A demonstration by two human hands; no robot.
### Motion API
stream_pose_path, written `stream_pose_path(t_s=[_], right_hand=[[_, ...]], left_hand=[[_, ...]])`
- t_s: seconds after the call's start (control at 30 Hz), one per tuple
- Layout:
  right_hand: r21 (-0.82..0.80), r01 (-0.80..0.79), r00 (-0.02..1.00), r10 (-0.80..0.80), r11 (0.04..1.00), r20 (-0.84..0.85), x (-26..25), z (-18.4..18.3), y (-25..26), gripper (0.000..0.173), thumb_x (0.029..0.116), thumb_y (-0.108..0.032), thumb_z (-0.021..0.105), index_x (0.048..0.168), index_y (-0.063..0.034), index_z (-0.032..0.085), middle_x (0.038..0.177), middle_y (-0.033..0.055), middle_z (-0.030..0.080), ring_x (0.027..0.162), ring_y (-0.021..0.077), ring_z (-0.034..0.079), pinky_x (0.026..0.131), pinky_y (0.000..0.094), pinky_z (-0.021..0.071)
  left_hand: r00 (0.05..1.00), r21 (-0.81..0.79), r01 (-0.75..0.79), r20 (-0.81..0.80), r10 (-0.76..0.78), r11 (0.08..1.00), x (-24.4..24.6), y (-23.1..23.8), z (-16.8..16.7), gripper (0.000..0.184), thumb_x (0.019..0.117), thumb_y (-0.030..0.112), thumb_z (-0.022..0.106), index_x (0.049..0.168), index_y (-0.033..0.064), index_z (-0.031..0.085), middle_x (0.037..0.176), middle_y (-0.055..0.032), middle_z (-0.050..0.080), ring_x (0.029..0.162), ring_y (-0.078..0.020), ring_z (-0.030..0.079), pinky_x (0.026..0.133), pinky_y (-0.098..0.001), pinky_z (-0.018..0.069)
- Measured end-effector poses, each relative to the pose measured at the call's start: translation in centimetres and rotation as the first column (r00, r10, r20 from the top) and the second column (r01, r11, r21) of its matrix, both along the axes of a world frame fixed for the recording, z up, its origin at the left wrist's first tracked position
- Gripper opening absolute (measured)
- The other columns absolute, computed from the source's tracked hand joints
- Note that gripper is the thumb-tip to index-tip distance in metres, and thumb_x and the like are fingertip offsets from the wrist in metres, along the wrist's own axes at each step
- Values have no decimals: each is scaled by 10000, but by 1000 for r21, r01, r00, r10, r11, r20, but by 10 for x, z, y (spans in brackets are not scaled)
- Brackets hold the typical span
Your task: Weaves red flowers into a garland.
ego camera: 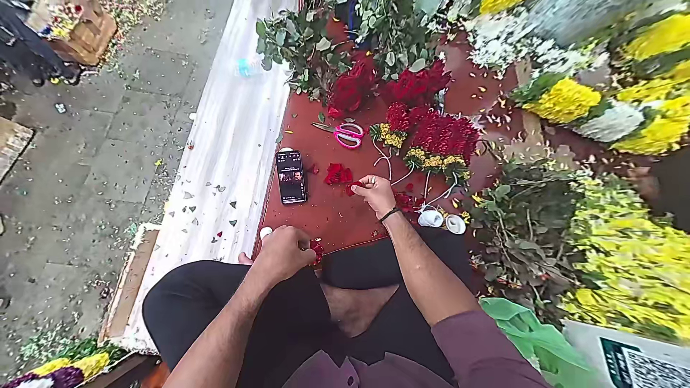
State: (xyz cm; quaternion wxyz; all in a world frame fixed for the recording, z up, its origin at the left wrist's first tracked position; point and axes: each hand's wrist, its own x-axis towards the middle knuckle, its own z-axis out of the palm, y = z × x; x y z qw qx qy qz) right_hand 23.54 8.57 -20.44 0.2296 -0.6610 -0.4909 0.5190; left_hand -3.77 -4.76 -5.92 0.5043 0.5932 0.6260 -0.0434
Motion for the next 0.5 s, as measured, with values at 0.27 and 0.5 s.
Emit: stream_pose_path(t_s=[0.27, 0.5], right_hand=[[-36, 50, 997, -52, 998, -53, -2, -9, 7, 228, 946, -217, 743, 1096, -45, 754, 854, 58, 706, 626, 105, 564, 568, 294, 478], [-155, 83, 967, -117, 984, -225, -4, 4, 8, 389, 899, 58, 580, 1254, -57, 688, 1091, 149, 701, 736, 234, 693, 575, 368, 589]], left_hand=[[1000, -9, -19, -5, 19, 1000, -3, 1, -5, 211, 865, 392, 704, 831, 190, 754, 735, 6, 664, 726, -198, 627, 711, -537, 502], [1000, 1, -19, -7, 19, 1000, -3, 0, -5, 208, 861, 393, 694, 807, 199, 745, 716, 11, 653, 705, -189, 619, 691, -528, 499]])
